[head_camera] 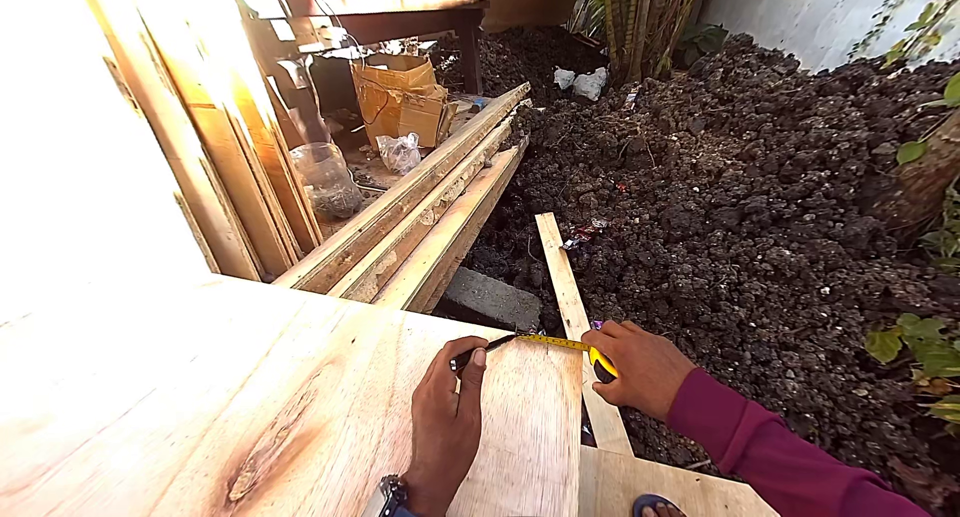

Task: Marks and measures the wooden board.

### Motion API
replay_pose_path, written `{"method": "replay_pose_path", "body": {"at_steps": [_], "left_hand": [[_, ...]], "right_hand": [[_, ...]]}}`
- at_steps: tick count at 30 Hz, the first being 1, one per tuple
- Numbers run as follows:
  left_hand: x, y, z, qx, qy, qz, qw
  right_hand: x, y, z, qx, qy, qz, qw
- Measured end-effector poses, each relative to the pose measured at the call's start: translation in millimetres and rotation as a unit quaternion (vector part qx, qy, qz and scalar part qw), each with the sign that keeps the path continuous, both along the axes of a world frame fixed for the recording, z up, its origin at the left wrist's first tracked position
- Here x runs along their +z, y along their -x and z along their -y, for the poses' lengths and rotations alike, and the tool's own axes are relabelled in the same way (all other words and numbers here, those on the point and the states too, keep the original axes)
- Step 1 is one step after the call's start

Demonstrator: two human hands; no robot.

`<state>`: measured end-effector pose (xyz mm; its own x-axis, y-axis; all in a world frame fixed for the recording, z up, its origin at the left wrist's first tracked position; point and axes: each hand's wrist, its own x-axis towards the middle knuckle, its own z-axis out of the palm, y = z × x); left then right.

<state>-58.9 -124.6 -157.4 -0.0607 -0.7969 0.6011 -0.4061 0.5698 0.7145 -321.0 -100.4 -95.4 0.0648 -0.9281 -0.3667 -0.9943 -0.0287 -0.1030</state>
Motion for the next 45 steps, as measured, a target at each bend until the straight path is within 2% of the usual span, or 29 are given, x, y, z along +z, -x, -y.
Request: {"method": "replay_pose_path", "body": {"at_steps": [33,41,45], "left_hand": [[0.0,-0.2,-0.3,-0.003,0.006,0.007,1.0],[0.0,-3.9,5.1,-0.02,0.003,-0.103,0.994],[-0.8,-3.7,6.7,-0.023,-0.005,-0.103,0.994]], "right_hand": [[0.9,-0.7,-1.4,-0.004,0.001,0.002,1.0],[3.6,-1.3,-2.8,-0.002,0.004,0.002,1.0],[4.3,-1.7,-2.5,0.001,0.002,0.004,1.0]]}}
